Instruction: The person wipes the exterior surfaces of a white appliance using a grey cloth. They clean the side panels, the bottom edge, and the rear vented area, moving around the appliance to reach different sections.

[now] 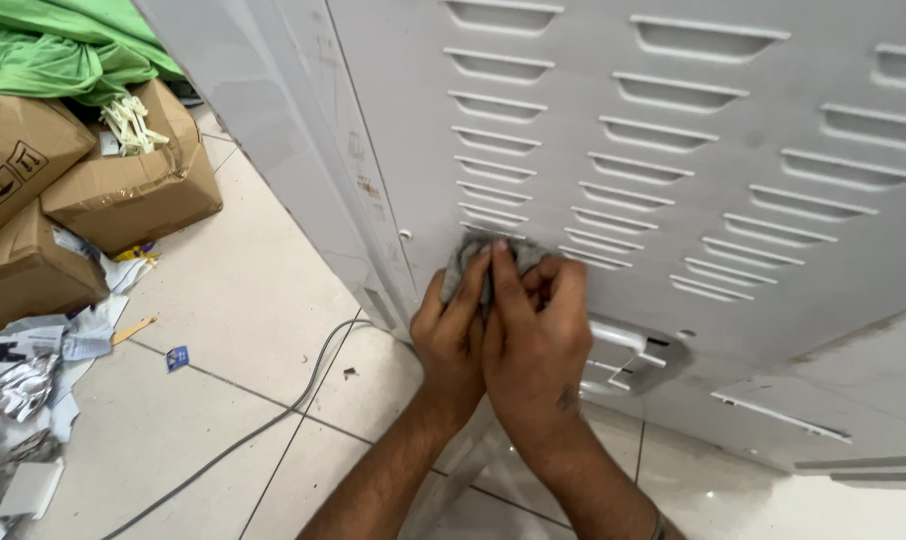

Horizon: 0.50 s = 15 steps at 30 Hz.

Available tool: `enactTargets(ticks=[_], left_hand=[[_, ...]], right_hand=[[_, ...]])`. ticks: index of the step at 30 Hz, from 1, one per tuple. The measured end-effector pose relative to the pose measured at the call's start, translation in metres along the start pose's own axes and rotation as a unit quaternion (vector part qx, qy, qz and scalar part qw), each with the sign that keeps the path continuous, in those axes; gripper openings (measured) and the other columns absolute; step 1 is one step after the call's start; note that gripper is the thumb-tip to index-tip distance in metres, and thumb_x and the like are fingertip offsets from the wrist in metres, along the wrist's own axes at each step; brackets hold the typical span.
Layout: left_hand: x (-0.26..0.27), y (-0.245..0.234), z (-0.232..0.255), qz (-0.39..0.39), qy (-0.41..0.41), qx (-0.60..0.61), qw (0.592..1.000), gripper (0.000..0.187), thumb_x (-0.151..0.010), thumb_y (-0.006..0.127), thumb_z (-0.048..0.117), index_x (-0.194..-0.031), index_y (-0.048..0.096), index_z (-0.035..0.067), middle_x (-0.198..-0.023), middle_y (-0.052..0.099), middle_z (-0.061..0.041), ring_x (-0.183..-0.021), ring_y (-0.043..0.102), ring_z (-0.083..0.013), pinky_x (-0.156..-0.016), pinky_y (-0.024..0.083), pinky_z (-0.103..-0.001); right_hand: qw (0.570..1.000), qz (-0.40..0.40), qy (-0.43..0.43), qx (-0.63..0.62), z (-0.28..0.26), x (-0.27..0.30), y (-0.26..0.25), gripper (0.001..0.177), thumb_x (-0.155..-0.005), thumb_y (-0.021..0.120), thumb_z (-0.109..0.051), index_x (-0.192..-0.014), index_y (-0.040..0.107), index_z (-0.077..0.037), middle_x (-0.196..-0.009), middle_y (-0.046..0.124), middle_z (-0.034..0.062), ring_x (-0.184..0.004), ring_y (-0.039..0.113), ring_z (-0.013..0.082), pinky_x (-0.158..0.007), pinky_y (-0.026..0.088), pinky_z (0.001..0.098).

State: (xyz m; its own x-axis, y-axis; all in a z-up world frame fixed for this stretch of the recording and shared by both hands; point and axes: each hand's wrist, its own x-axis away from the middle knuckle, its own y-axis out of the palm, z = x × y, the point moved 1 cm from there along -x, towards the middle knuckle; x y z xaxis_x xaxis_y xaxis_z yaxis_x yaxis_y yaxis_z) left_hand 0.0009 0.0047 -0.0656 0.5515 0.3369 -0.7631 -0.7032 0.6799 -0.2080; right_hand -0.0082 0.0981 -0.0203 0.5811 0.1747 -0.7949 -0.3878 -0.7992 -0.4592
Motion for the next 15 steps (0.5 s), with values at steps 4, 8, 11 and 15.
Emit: enactTargets(ticks=[4,8,11,15], left_hand=[[-0.006,-0.010,-0.012,0.026,0.040,-0.044,0.998,0.033,-0.100,0.062,0.006,-0.133,0.066,0.003,-0.111,0.067,-0.017,-0.091,0.074,-0.0246,-0.074,0.063,-0.031],[-0.005,-0.017,-0.011,0.043,0.036,-0.043,0.998,0.036,-0.103,0.065,0.005,-0.138,0.061,0.003,-0.117,0.067,-0.017,-0.099,0.073,-0.0290,-0.080,0.063,-0.032],[-0.004,-0.013,-0.005,0.030,0.049,-0.042,0.997,0.039,-0.102,0.065,0.003,-0.141,0.060,0.004,-0.119,0.068,-0.018,-0.098,0.073,-0.0300,-0.078,0.063,-0.033],[0.016,0.003,-0.007,-0.045,0.012,-0.008,0.999,0.040,-0.096,0.067,0.001,-0.136,0.064,0.003,-0.105,0.067,-0.018,-0.079,0.072,-0.0277,-0.065,0.059,-0.034]], right_hand=[[1.000,0.001,0.001,0.002,-0.006,-0.006,0.013,0.035,-0.093,0.073,0.000,-0.128,0.070,0.000,-0.101,0.051,0.0159,-0.080,0.057,0.0208,-0.058,0.051,0.0314],[0.999,-0.014,-0.032,-0.001,-0.017,-0.007,0.021,0.042,-0.088,0.074,-0.001,-0.129,0.068,0.002,-0.103,0.050,0.0159,-0.086,0.057,0.0254,-0.063,0.052,0.0352],[1.000,-0.011,0.000,-0.021,-0.012,-0.001,0.015,0.040,-0.088,0.075,-0.001,-0.128,0.070,-0.001,-0.103,0.051,0.0155,-0.084,0.057,0.0237,-0.062,0.052,0.0337],[0.998,0.025,0.049,-0.004,0.010,0.022,0.001,0.036,-0.092,0.071,0.003,-0.128,0.070,-0.004,-0.106,0.050,0.0163,-0.086,0.058,0.0225,-0.064,0.053,0.0312]])
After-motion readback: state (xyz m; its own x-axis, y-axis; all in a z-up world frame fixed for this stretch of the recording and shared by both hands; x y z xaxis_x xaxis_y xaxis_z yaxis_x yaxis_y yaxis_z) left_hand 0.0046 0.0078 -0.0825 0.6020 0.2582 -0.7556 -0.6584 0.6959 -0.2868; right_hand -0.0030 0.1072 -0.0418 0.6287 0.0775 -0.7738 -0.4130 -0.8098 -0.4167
